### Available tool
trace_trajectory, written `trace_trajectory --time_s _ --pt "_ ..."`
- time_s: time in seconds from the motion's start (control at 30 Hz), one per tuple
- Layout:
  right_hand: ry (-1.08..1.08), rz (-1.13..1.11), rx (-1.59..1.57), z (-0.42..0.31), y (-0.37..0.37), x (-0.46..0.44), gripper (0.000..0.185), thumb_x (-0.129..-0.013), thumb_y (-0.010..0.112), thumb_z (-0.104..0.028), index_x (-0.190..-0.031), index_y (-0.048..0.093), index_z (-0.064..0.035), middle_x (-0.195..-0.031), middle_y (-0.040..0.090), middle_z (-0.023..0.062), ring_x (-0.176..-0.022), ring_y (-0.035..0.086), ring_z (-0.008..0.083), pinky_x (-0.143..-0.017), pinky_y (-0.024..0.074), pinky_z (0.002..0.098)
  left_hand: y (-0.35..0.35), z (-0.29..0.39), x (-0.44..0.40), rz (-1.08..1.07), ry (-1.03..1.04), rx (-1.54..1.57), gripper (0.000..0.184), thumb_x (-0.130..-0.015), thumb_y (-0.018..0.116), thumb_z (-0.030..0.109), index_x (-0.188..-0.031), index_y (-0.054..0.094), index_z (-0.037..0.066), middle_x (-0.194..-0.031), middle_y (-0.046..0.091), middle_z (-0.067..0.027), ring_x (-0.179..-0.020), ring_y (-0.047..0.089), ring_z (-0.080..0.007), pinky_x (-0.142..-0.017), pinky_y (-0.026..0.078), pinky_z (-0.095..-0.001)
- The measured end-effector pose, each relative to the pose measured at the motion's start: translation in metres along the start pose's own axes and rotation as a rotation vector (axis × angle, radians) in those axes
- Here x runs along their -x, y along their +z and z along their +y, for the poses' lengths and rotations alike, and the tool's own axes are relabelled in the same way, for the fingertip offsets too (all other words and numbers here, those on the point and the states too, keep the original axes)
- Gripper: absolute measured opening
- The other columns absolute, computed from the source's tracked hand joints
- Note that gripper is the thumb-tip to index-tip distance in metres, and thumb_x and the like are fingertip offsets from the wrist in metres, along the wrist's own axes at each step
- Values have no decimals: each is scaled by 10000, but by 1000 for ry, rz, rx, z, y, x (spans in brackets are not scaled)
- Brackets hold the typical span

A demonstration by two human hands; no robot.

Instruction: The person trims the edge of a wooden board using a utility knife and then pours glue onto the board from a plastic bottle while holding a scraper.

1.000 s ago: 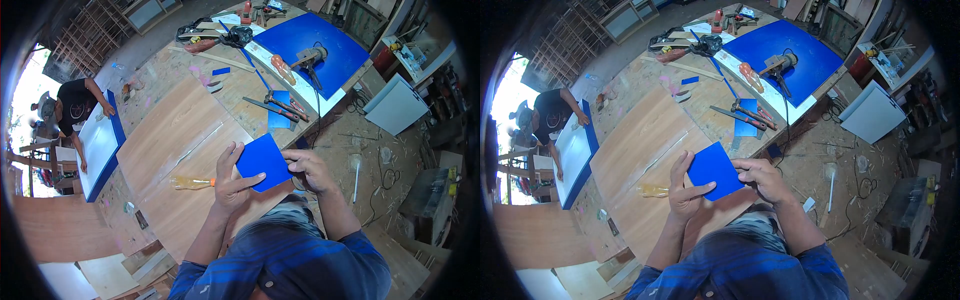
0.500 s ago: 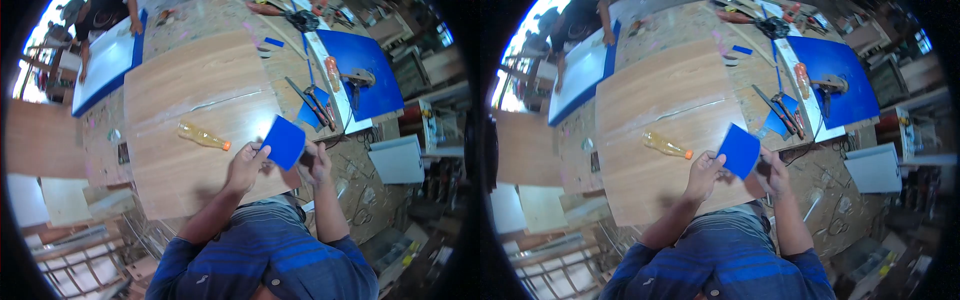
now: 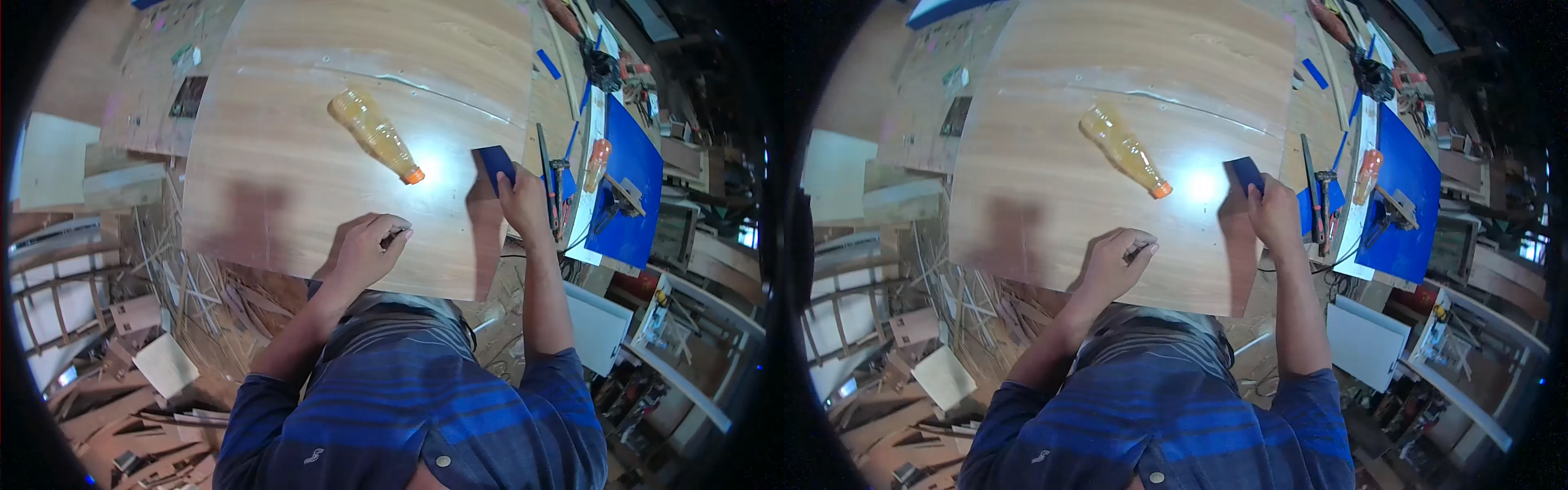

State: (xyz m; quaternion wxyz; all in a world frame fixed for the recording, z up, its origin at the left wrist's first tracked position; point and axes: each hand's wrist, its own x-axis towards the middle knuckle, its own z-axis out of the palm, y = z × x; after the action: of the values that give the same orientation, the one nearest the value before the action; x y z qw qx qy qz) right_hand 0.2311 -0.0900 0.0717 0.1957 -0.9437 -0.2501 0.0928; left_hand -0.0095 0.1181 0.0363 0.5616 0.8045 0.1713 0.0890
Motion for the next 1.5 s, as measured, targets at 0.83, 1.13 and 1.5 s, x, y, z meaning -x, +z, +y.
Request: trace_trajectory --time_s 0.83,1.13,1.5 --pt "393 307 -352 80 -61 107 339 -1067 747 -289 -1191 781 25 -983 792 68 -891 678 134 -805 558 347 184 38 23 -1396 715 -106 483 -958 765 421 -1187 772 -5 -1287 712 -280 -1252 681 -444 -1051 561 -526" --pt "-27 -1 9 14 2 -7 254 -999 747 -213 -1151 789 -14 -1022 762 276 -970 735 475 -835 564 521 71 -21 -42 -408 766 41 147 -968 748 204 -1055 820 109 -1060 810 -89 -987 781 -299 -875 638 -431" --pt "109 -31 177 11 7 -46 347 -954 831 -282 -1105 808 30 -877 783 253 -795 782 376 -742 578 466 -171 -113 30 444 93 -438 231 -917 796 -10 -1146 784 12 -1137 795 -153 -1073 751 -342 -959 595 -437"
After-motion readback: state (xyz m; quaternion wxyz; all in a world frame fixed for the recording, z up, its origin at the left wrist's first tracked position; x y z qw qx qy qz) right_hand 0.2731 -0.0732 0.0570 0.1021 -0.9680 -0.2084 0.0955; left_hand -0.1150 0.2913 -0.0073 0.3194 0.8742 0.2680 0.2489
